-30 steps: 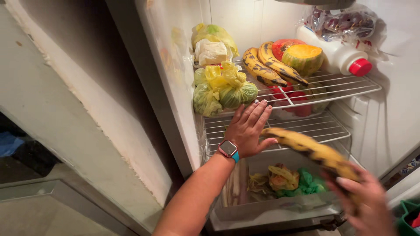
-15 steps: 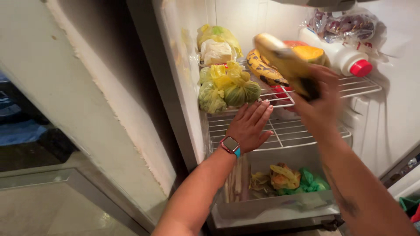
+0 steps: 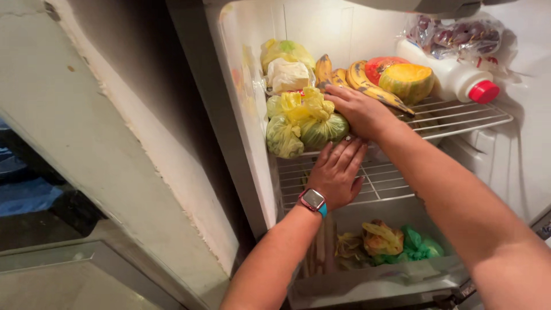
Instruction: The person cuts open a large plastic bag of smaller milk packets with a knife, removes the packets, and then places a banana, a package of meat, and other bagged food items into the refrigerator shelves and lower bin by hand.
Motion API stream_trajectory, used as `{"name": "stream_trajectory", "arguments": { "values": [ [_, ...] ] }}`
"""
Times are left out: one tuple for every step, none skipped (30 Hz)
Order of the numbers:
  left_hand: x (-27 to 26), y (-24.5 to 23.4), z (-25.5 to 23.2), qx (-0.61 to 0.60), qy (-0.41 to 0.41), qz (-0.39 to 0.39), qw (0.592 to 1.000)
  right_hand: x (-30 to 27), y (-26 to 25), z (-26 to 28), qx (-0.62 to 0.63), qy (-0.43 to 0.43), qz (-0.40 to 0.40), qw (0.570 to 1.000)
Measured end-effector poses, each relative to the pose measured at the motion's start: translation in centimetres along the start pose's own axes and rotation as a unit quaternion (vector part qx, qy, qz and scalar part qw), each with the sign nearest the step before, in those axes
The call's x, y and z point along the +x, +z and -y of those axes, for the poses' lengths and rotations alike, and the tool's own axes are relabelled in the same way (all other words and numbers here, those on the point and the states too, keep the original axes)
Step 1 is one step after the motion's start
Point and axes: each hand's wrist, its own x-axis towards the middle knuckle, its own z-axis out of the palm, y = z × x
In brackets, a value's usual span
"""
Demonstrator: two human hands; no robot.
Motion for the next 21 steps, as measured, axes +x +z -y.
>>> {"name": "stream_trajectory", "arguments": {
  "values": [
    [-0.1,0.1,0.1,-0.002,-0.001,0.002,1.000,0.4,-0.8,0.7,0.002,0.002,0.002,1.000],
    [-0.1,0.1,0.1,-0.003,-0.003,0.004,1.000,0.8,-1.6,1.5,0.024,0.032,0.014,0.999],
    [-0.2,0.2,0.2,-0.004,-0.003,0.007,1.000,1.3,-2.4,2.2,0.045,0.063,0.026,0.997],
    [-0.3,0.2,0.0,-0.006,-0.003,0.009,1.000,1.1,-3.1,2.7,0.046,0.065,0.027,0.996],
    [-0.2,0.2,0.1,-0.012,-0.004,0.010,1.000,1.1,-3.8,3.0,0.055,0.094,0.040,0.993],
    [-0.2,0.2,0.2,-0.018,-0.006,0.012,1.000,1.2,-4.5,3.3,0.063,0.123,0.054,0.989],
    [-0.1,0.1,0.2,-0.018,-0.005,0.010,1.000,1.2,-4.2,3.1,0.062,0.123,0.053,0.989],
    [-0.1,0.1,0.3,-0.015,-0.003,0.012,1.000,1.2,-3.9,2.8,0.060,0.131,0.062,0.988],
    [-0.3,0.0,0.1,-0.012,-0.002,0.015,1.000,1.0,-3.5,2.7,0.059,0.140,0.072,0.986],
    [-0.1,0.0,0.3,-0.014,-0.003,0.015,1.000,1.5,-3.3,2.1,0.059,0.141,0.073,0.986],
    [-0.1,-0.1,0.3,-0.014,-0.001,0.014,1.000,1.7,-3.0,1.7,0.028,0.129,0.083,0.988],
    [0.0,-0.3,0.2,-0.015,0.001,0.013,1.000,2.0,-2.8,1.4,-0.004,0.117,0.092,0.989],
    [-0.1,-0.2,0.4,-0.016,-0.002,0.016,1.000,2.1,-2.8,1.5,-0.001,0.118,0.095,0.989],
    [-0.1,-0.2,0.5,-0.013,0.006,0.016,1.000,2.3,-2.9,1.7,-0.001,0.141,0.124,0.982],
    [-0.3,-0.2,0.5,-0.012,0.013,0.015,1.000,2.3,-3.0,2.0,-0.001,0.165,0.153,0.974],
    [-0.2,-0.8,0.5,-0.014,0.010,0.018,1.000,3.1,-4.9,3.6,0.001,0.166,0.158,0.973],
    [-0.3,-1.4,0.6,0.003,0.021,0.074,0.997,4.0,-6.6,5.1,-0.009,0.199,0.228,0.953],
    [-0.2,-1.9,0.8,0.020,0.032,0.130,0.991,5.0,-8.3,6.7,-0.019,0.230,0.296,0.927],
    [-0.8,-2.0,0.7,0.019,0.032,0.133,0.990,4.0,-8.3,6.5,-0.017,0.232,0.297,0.926],
    [-1.3,-2.1,0.6,0.029,0.037,0.119,0.992,3.0,-8.3,6.3,-0.014,0.232,0.252,0.940],
    [-1.8,-2.0,0.3,0.037,0.042,0.105,0.993,1.7,-8.3,6.1,-0.013,0.233,0.208,0.950]
  ]
}}
